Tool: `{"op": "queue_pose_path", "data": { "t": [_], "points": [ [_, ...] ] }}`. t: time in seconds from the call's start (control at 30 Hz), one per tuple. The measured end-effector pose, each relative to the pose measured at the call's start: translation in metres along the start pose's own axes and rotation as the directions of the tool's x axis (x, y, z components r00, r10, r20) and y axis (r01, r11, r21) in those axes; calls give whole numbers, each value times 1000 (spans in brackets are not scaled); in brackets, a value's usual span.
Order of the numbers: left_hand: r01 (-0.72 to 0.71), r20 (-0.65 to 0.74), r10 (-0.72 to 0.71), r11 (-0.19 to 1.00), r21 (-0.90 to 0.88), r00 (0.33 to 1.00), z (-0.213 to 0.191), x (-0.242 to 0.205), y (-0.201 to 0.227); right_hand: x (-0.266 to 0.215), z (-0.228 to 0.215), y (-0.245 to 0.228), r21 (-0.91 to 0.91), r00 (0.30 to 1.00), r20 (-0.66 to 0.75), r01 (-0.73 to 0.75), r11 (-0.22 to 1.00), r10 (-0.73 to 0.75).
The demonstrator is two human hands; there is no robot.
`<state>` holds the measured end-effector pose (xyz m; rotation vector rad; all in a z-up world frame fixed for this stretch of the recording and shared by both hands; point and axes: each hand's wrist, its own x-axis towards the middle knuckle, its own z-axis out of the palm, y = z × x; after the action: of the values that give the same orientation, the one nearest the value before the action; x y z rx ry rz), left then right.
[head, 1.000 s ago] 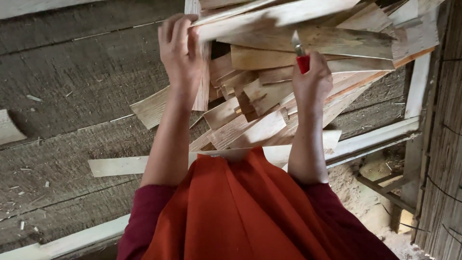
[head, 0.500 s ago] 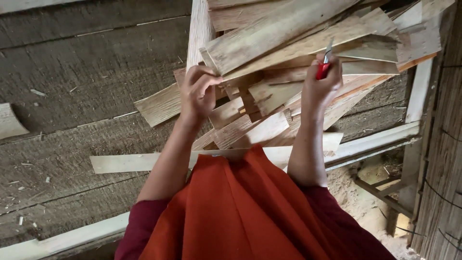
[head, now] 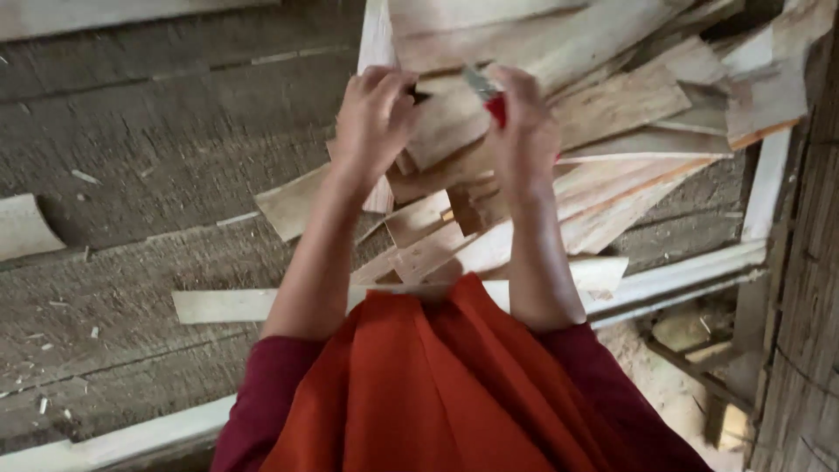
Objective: The person is applying thin wood strips to a wooden frame, using a utility knife to trim them to size.
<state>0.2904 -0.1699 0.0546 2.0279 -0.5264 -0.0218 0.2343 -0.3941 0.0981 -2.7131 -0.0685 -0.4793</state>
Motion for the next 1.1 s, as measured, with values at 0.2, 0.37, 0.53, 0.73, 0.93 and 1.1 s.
{"op": "queue_pose_path", "data": {
  "t": [0.2, 0.37, 0.53, 0.73, 0.93, 1.1],
  "points": [
    [40, 13, -49, 921, 388, 999, 29, 49, -30, 36, -2, -22, -255, 757, 598, -131, 958, 263],
    [82, 92, -148, 859, 505, 985, 36, 63, -35, 33, -15, -30, -308, 711, 642, -103, 946, 287],
    [-56, 37, 49, 972, 228, 998, 46, 51, -31, 16, -25, -28, -237, 805, 558, -77, 969, 201],
    [405, 471, -346, 914, -26, 812, -38, 42, 73, 6, -34, -27, -194, 838, 498, -143, 971, 223],
    [72, 197, -139, 947, 313, 970, -45, -6, -12, -27, -29, 9, -190, 926, 237, -253, 949, 294],
    [322, 67, -351, 907, 273, 934, -8, -13, -24, -30, -44, 10, -175, 928, 222, -264, 948, 300]
  ]
}}
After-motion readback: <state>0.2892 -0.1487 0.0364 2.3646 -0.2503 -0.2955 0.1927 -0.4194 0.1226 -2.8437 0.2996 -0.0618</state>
